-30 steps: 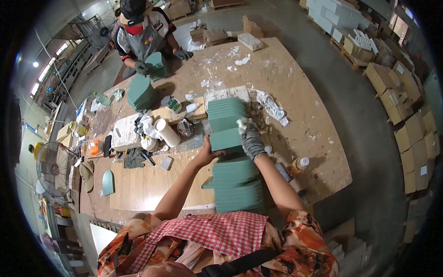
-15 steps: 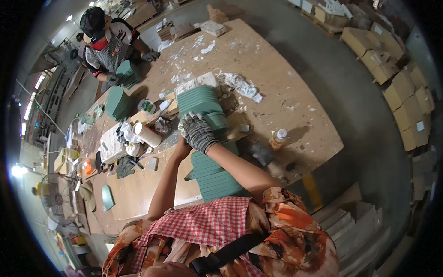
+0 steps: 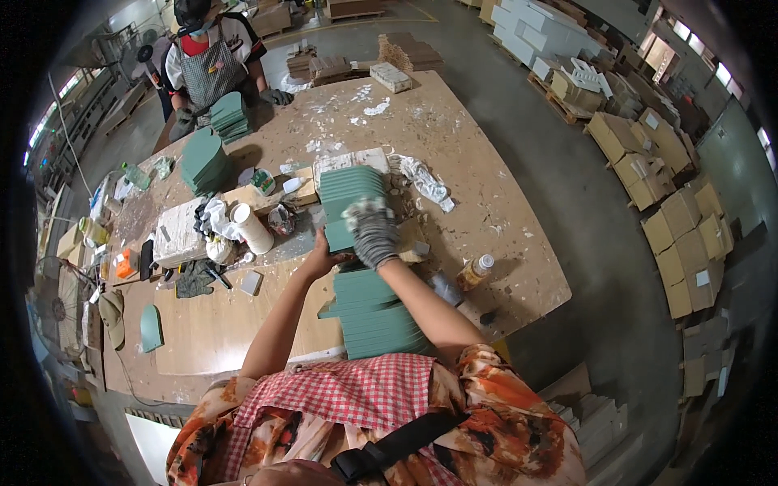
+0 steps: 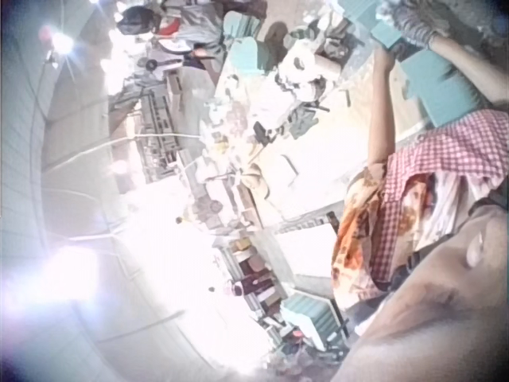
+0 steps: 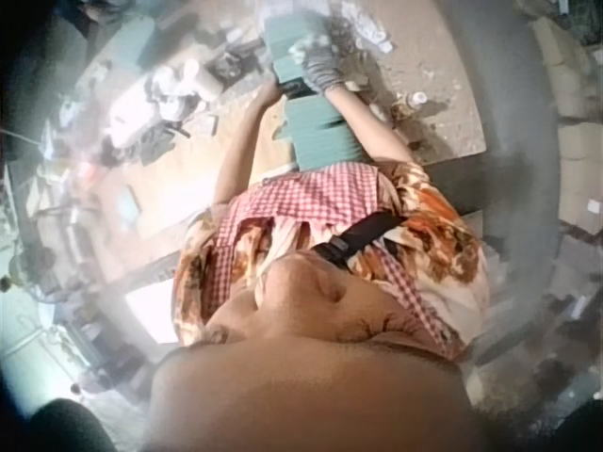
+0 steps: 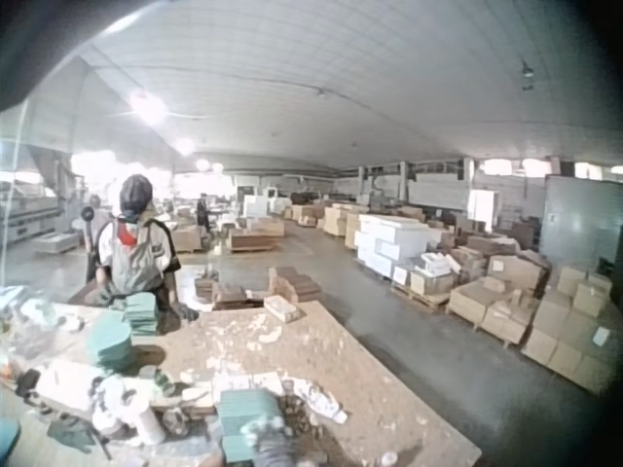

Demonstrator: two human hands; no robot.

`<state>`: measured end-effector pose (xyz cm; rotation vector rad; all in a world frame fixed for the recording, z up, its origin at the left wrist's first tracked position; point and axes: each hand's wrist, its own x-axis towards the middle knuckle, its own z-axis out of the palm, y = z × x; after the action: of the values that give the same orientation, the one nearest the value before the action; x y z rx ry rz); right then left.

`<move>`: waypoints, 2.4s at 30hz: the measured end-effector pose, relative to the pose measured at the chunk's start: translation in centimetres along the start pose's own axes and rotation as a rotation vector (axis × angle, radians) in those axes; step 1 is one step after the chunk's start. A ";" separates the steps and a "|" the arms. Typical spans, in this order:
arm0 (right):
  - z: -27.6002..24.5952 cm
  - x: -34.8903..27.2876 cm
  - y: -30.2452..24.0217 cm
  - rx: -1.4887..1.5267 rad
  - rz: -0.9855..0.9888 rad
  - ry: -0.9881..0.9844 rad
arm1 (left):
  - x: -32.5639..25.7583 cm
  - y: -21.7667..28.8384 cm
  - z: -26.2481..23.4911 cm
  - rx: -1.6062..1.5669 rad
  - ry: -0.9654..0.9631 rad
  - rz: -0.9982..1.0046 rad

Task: The person cleans a stack of green plastic parts using a cloth. The person wipes the top surface of the stack, picks up individual pieces to wipe their edges, and moves them between different stacks on the workbench.

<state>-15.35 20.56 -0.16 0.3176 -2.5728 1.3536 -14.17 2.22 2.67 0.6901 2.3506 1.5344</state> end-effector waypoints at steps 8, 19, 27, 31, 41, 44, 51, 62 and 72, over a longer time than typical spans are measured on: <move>-0.4 -1.0 -6.6 -0.533 -0.309 -0.132 | 1.1 -4.1 -0.5 0.058 0.081 0.186; -0.8 -0.5 -9.4 -0.320 -0.233 0.018 | 0.5 -2.1 -0.3 -0.040 -0.018 -0.021; -4.8 1.7 -9.9 -0.123 0.030 -0.134 | 1.0 -2.9 -1.1 -0.092 0.036 -0.022; -3.8 1.9 -7.3 -0.523 -0.026 -0.115 | 1.8 -2.0 -0.4 0.007 0.021 -0.057; -4.2 1.9 -9.6 -0.212 0.014 -0.020 | 1.2 -4.6 -0.6 0.135 0.068 0.045; -3.5 1.6 -7.8 -0.449 0.043 -0.059 | 1.8 -4.1 0.8 0.095 0.052 0.003; 0.9 1.9 -11.0 -0.608 -0.016 -0.239 | 2.2 -5.0 -0.5 -0.024 -0.144 0.081; -3.8 0.6 -6.6 -0.457 -0.104 0.014 | 1.9 -3.3 0.0 0.020 0.013 -0.028; -3.4 0.0 -6.6 -0.562 -0.066 -0.008 | 1.8 -4.5 -0.2 -0.007 -0.022 -0.079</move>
<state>-13.16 19.72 6.95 0.2995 -2.7773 0.5627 -16.91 1.48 -1.29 0.6026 2.3259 1.4940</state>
